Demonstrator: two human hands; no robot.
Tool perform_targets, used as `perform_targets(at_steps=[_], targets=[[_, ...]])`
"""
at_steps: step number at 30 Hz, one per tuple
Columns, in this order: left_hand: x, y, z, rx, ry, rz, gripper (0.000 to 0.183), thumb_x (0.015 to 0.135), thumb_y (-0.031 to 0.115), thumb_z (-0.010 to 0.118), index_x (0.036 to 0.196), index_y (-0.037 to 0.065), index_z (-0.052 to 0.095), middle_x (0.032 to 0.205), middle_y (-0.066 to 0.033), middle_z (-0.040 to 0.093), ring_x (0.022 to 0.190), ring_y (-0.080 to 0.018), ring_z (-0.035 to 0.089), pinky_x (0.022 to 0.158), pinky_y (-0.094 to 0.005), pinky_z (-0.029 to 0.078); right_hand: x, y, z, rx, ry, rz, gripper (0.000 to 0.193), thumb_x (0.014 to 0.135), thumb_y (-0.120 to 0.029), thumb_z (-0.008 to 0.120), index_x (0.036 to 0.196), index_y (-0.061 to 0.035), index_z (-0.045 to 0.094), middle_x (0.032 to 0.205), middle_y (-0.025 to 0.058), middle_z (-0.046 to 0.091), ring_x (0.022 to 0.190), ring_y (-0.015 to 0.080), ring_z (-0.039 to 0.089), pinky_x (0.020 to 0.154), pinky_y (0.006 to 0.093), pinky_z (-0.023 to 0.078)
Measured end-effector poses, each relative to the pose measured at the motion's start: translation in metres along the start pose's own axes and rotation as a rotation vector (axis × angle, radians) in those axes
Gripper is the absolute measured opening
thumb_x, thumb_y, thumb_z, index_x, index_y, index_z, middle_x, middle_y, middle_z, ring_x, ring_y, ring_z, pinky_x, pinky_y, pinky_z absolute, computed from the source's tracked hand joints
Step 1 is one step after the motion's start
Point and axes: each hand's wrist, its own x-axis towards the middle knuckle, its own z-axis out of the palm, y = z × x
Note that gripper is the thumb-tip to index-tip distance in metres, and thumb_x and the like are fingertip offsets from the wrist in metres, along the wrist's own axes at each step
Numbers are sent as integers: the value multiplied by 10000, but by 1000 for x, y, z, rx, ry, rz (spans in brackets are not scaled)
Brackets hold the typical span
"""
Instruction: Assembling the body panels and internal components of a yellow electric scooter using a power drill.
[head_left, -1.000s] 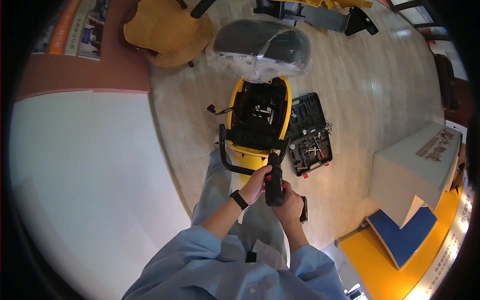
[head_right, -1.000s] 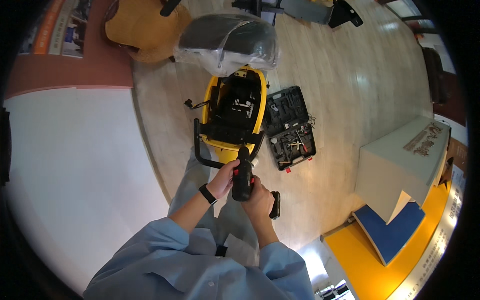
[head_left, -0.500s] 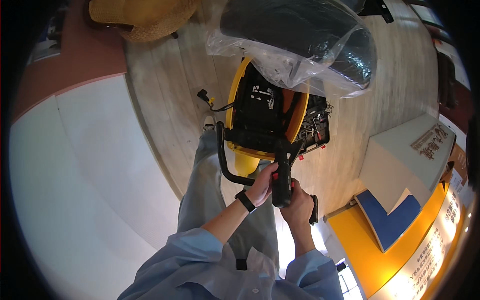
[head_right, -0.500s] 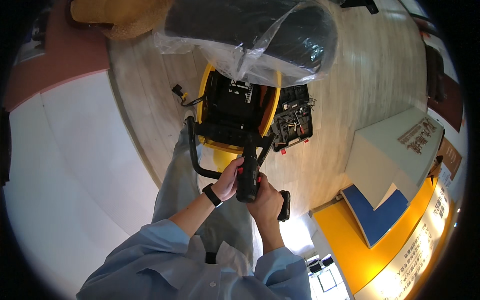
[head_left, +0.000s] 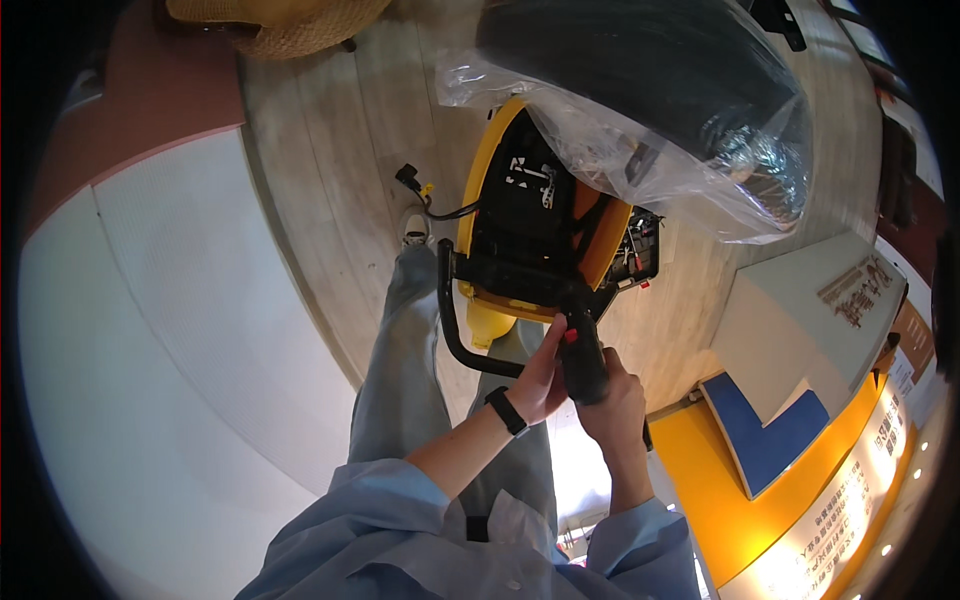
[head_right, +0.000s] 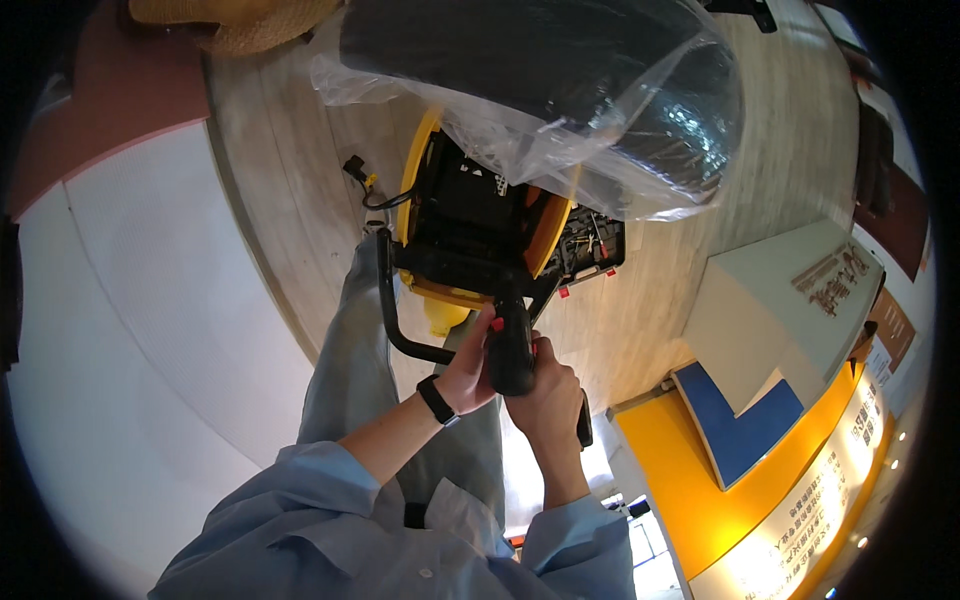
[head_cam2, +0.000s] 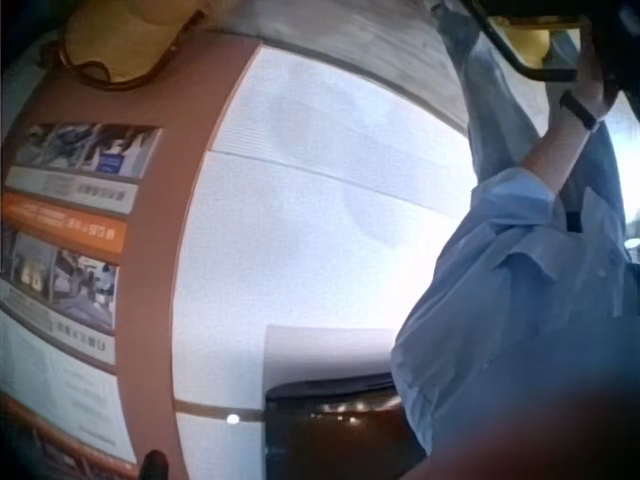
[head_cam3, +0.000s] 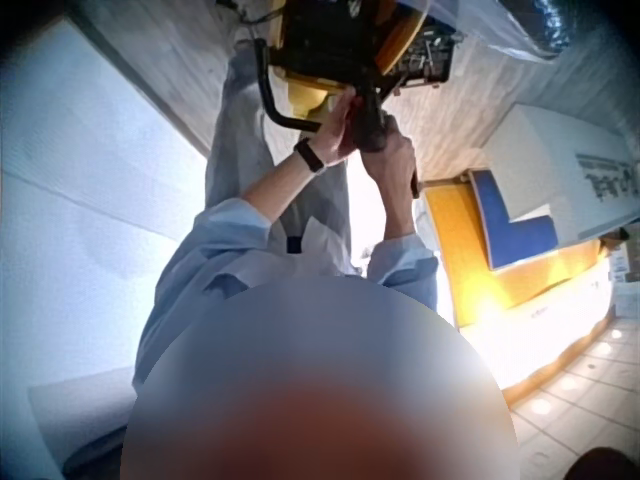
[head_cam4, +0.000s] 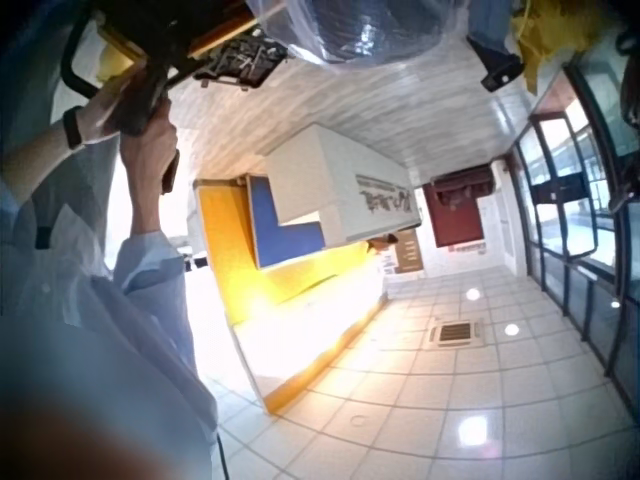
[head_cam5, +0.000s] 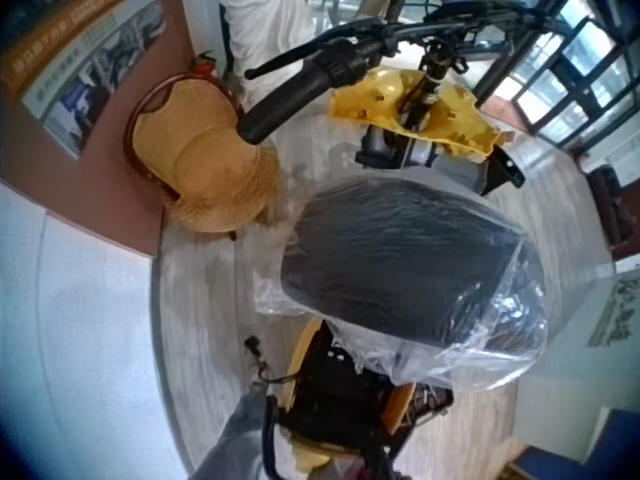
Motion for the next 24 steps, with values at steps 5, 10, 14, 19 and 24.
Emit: perform_targets(at_steps=[5, 10, 14, 19, 24], targets=[[8, -8, 4, -90, -38, -28, 621, 912, 699, 494, 1211, 166, 604, 1125, -21, 667, 1056, -145, 631, 1003, -318, 465, 11, 4, -10, -39, -2, -50, 395, 795, -249, 703, 1151, -97, 620, 774, 241, 688, 779, 441, 682, 694, 510, 543], [11, -12, 7, -120, 4, -53, 603, 898, 702, 518, 1177, 176, 616, 1112, -5, 665, 1068, -156, 617, 1006, -324, 449, 12, 11, -7, 15, 13, -80, 353, 822, -233, 710, 1133, -81, 642, 793, 227, 702, 783, 424, 695, 698, 463, 560], [13, -11, 5, -114, -3, -49, 614, 892, 711, 520, 1178, 175, 607, 1101, -16, 659, 1067, -157, 606, 1019, -337, 435, 12, 8, -8, 15, -8, -81, 339, 832, -221, 705, 1135, -82, 642, 798, 228, 702, 787, 425, 695, 696, 456, 562], [15, -12, 5, -124, -11, -44, 629, 884, 719, 527, 1186, 172, 597, 1099, -21, 654, 1064, -155, 603, 1013, -344, 437, 13, 3, -10, 19, 0, -98, 339, 819, -203, 717, 1129, -85, 646, 803, 222, 705, 791, 413, 700, 701, 452, 565], [14, -12, 4, -95, 8, -49, 622, 887, 717, 524, 1176, 172, 603, 1093, -23, 654, 1053, -159, 610, 1008, -339, 441, 11, 7, -7, -34, 19, -82, 388, 800, -201, 728, 1164, -92, 646, 813, 219, 708, 797, 415, 697, 711, 455, 565]])
